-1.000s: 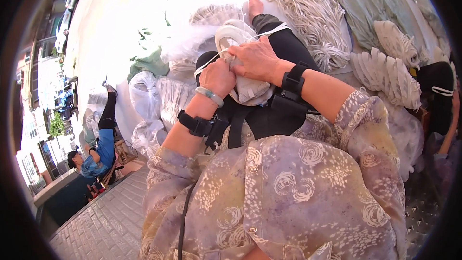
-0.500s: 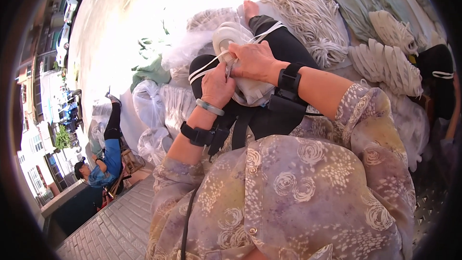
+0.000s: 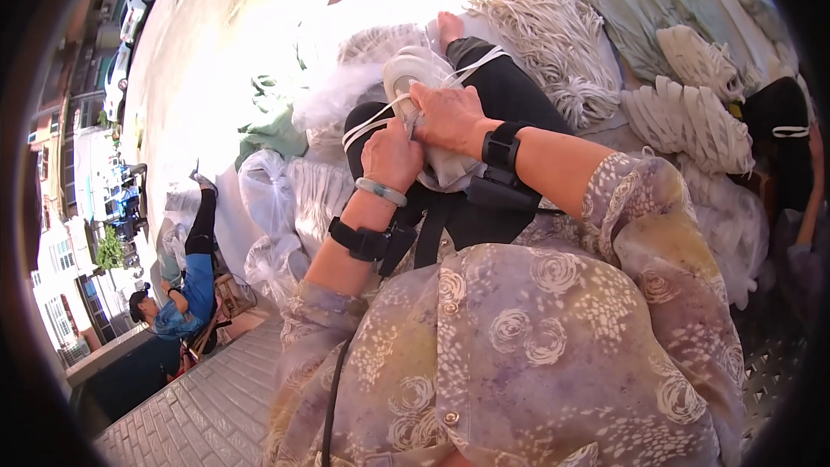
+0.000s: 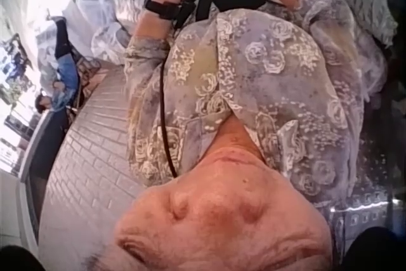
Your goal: Lacing and tying several pairs of white sneakers while seated in an outdoor manufacturing area.
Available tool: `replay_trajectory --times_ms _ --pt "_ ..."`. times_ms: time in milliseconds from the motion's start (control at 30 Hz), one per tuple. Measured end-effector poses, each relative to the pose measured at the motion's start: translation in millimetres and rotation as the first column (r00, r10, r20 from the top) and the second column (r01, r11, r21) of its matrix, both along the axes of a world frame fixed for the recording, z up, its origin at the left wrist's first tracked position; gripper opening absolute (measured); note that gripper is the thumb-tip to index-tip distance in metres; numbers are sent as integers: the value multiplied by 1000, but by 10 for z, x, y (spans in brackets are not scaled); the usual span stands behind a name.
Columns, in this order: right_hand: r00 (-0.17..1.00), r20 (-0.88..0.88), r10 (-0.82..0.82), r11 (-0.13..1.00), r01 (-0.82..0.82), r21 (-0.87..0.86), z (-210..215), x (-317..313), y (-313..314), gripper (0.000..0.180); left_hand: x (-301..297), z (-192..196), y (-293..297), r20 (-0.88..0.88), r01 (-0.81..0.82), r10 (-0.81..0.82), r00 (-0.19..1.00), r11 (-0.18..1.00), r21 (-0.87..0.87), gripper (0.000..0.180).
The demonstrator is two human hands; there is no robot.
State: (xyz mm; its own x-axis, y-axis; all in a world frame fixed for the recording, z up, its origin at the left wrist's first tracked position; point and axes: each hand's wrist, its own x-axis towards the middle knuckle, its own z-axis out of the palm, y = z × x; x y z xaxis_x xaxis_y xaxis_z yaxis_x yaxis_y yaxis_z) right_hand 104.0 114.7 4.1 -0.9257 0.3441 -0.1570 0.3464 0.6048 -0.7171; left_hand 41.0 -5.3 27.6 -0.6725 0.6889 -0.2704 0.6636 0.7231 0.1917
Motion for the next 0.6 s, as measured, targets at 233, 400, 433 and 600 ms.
replay_trajectory --times_ms 233,400,433,600 --pt "999 34 18 997 -20 78 111 73 -54 37 -33 -2 -23 -58 101 -98 993 994 49 20" --pt "997 -58 41 995 -35 98 67 183 -12 36 5 89 1 -58 188 -184 981 978 87 17" --pt "997 -62 35 995 -29 98 57 174 10 36 -23 85 24 -61 194 -190 980 977 86 17" --pt "995 -84 44 991 -33 129 -36 164 43 36 -133 -12 51 18 191 -197 980 967 170 13"
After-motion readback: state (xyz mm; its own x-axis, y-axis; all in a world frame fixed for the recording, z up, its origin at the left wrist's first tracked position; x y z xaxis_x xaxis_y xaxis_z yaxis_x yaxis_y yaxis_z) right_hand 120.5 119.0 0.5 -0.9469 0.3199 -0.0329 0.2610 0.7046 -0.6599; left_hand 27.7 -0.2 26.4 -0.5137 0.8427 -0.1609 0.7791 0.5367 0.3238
